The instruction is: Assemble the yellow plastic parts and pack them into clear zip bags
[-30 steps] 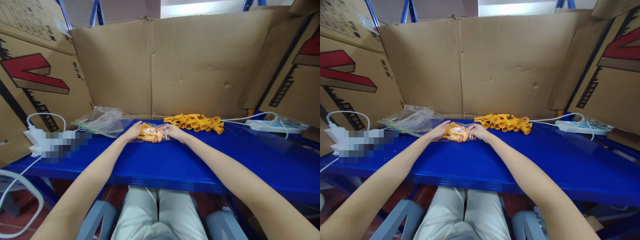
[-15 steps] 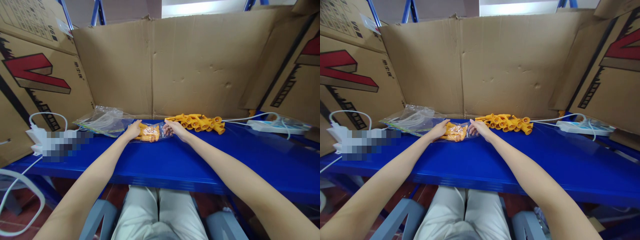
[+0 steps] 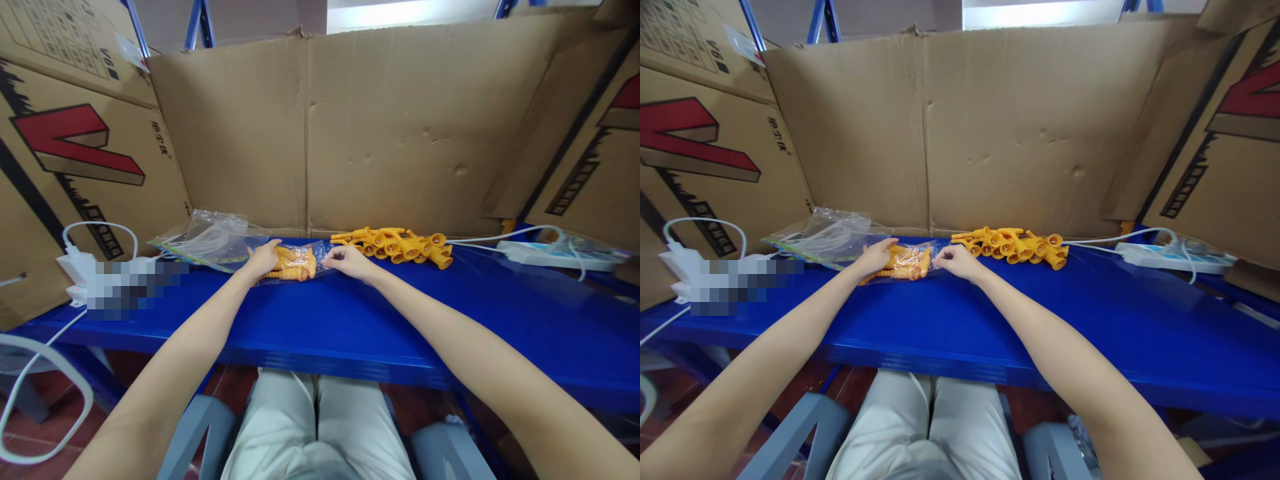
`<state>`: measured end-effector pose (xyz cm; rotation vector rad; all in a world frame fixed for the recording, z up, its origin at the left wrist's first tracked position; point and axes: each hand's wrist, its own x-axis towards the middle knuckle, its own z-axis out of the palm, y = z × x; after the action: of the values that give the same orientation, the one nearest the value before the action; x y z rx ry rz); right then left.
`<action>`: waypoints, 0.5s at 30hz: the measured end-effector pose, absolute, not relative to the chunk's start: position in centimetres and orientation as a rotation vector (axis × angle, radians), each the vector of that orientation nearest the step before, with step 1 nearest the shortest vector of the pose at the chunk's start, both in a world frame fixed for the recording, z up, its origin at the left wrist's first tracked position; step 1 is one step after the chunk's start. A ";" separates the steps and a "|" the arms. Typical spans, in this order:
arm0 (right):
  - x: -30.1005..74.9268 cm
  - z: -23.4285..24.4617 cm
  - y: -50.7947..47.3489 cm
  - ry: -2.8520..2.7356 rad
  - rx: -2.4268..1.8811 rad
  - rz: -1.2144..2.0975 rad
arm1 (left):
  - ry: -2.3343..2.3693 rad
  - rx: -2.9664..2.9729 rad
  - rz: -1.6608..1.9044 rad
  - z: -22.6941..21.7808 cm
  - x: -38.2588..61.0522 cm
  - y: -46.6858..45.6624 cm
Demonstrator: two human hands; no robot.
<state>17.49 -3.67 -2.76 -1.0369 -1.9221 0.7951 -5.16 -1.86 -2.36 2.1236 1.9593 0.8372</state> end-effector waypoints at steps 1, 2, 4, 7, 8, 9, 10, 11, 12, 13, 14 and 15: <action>17.5 -2.7 -3.7 -1.918 -1.051 0.790 | 1.952 2.126 0.843 -2.4 -5.3 -1.8; 17.6 -2.7 -3.7 -1.911 -1.069 0.783 | 1.950 2.124 0.849 -2.4 -5.4 -1.7; 17.7 -2.7 -3.5 -1.888 -1.120 0.757 | 1.958 2.115 0.854 -2.4 -5.6 -1.6; 18.1 -2.9 -2.9 -1.825 -1.216 0.666 | 1.992 2.143 0.865 -2.3 -5.7 -1.6; 18.2 -3.0 -2.6 -1.801 -1.247 0.627 | 2.008 2.164 0.871 -2.3 -5.7 -1.6; 18.4 -3.2 -2.4 -1.780 -1.275 0.589 | 2.027 2.184 0.880 -2.2 -5.7 -1.7; 18.6 -3.3 -2.1 -1.765 -1.298 0.551 | 2.047 2.202 0.890 -2.1 -5.6 -1.8; 18.8 -3.4 -1.9 -1.752 -1.318 0.514 | 2.064 2.216 0.899 -2.0 -5.5 -2.0; 19.0 -3.5 -1.6 -1.738 -1.337 0.475 | 2.075 2.226 0.907 -1.9 -5.4 -2.1; 19.2 -3.7 -1.4 -1.724 -1.353 0.436 | 2.080 2.233 0.916 -1.7 -5.3 -2.3; 19.4 -3.8 -1.3 -1.707 -1.368 0.401 | 2.081 2.234 0.923 -1.6 -5.2 -2.4; 19.6 -3.9 -1.1 -1.690 -1.380 0.374 | 2.079 2.234 0.925 -1.6 -5.1 -2.6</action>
<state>19.56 -1.09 -3.88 -1.3800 -1.6899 0.3738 -5.13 -2.60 -1.56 2.2341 2.0786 0.9245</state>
